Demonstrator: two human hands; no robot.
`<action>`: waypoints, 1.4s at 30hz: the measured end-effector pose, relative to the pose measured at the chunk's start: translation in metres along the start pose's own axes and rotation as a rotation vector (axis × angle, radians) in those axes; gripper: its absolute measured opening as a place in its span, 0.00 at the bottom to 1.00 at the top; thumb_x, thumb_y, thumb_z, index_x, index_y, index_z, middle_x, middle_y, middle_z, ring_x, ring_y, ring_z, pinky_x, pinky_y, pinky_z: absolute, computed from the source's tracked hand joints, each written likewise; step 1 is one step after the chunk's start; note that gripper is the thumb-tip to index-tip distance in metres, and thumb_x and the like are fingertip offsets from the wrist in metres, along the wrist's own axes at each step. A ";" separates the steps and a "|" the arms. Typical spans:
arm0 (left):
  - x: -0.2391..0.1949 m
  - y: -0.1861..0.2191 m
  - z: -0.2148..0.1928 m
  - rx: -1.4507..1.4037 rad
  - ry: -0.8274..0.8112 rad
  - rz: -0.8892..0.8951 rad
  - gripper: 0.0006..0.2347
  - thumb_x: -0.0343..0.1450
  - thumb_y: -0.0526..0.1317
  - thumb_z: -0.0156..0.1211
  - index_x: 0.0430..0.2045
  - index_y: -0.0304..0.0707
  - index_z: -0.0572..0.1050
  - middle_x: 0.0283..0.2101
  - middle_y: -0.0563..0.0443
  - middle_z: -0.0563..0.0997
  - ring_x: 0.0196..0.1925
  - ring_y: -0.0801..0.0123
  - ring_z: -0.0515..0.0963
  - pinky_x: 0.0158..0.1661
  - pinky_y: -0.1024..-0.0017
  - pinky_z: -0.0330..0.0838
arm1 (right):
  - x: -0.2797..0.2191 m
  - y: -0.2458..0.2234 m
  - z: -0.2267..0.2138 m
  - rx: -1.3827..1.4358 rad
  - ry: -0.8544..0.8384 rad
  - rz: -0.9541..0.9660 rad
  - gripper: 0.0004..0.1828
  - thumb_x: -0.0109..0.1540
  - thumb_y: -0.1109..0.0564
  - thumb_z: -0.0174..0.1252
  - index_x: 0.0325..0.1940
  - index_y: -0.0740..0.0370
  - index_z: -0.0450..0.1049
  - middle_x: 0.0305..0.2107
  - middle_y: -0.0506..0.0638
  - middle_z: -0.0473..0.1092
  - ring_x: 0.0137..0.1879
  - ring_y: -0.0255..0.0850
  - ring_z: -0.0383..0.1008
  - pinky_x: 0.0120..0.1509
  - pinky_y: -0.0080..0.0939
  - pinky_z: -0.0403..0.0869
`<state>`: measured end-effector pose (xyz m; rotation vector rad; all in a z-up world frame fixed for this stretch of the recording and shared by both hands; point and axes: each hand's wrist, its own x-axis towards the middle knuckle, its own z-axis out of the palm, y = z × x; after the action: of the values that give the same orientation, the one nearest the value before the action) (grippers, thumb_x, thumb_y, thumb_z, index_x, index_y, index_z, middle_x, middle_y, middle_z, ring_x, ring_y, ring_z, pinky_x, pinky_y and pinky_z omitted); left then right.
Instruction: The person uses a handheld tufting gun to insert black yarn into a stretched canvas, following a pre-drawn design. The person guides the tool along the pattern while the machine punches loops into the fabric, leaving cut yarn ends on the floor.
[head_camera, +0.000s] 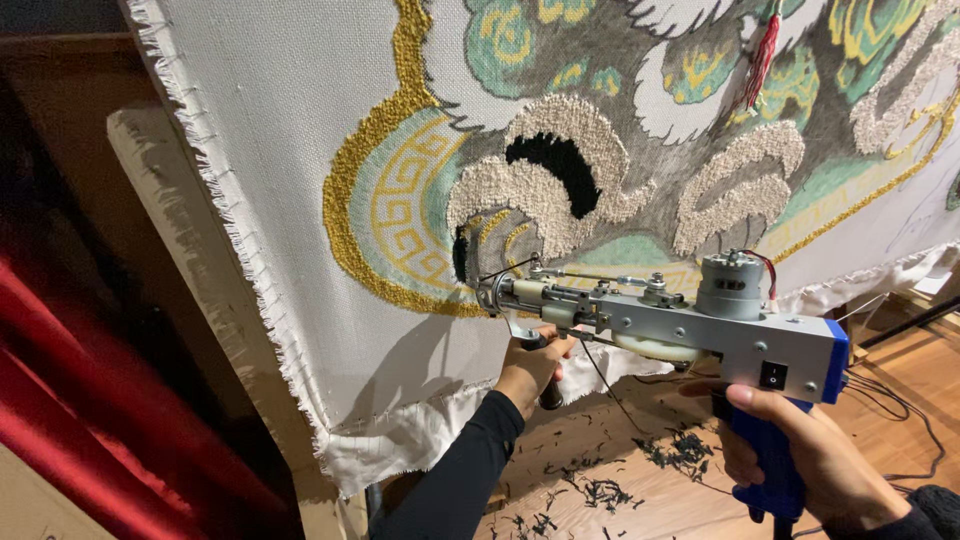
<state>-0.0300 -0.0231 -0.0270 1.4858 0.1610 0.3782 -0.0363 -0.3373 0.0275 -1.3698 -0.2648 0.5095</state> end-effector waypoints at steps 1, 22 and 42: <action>0.000 -0.004 -0.001 -0.004 0.008 0.015 0.12 0.68 0.42 0.69 0.19 0.33 0.75 0.16 0.55 0.71 0.16 0.78 0.68 0.21 0.75 0.60 | 0.000 -0.001 0.004 -0.033 0.031 0.019 0.25 0.64 0.42 0.56 0.25 0.65 0.63 0.12 0.53 0.57 0.17 0.43 0.58 0.21 0.46 0.60; -0.001 -0.008 0.023 -0.136 0.022 0.096 0.14 0.70 0.41 0.67 0.44 0.27 0.80 0.18 0.57 0.73 0.15 0.78 0.68 0.19 0.75 0.64 | 0.013 -0.010 -0.066 0.371 -0.628 -0.027 0.38 0.70 0.31 0.51 0.51 0.76 0.65 0.24 0.55 0.63 0.26 0.42 0.65 0.29 0.42 0.64; -0.008 0.059 0.048 -0.232 0.106 0.113 0.17 0.71 0.44 0.62 0.50 0.31 0.79 0.28 0.53 0.82 0.14 0.79 0.65 0.15 0.78 0.62 | 0.165 0.168 -0.174 -1.285 -0.204 0.001 0.20 0.68 0.42 0.57 0.43 0.64 0.77 0.27 0.49 0.77 0.33 0.37 0.81 0.36 0.39 0.79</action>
<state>-0.0305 -0.0685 0.0343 1.2496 0.1135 0.5494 0.1552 -0.3870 -0.1886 -2.5557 -0.8502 0.4801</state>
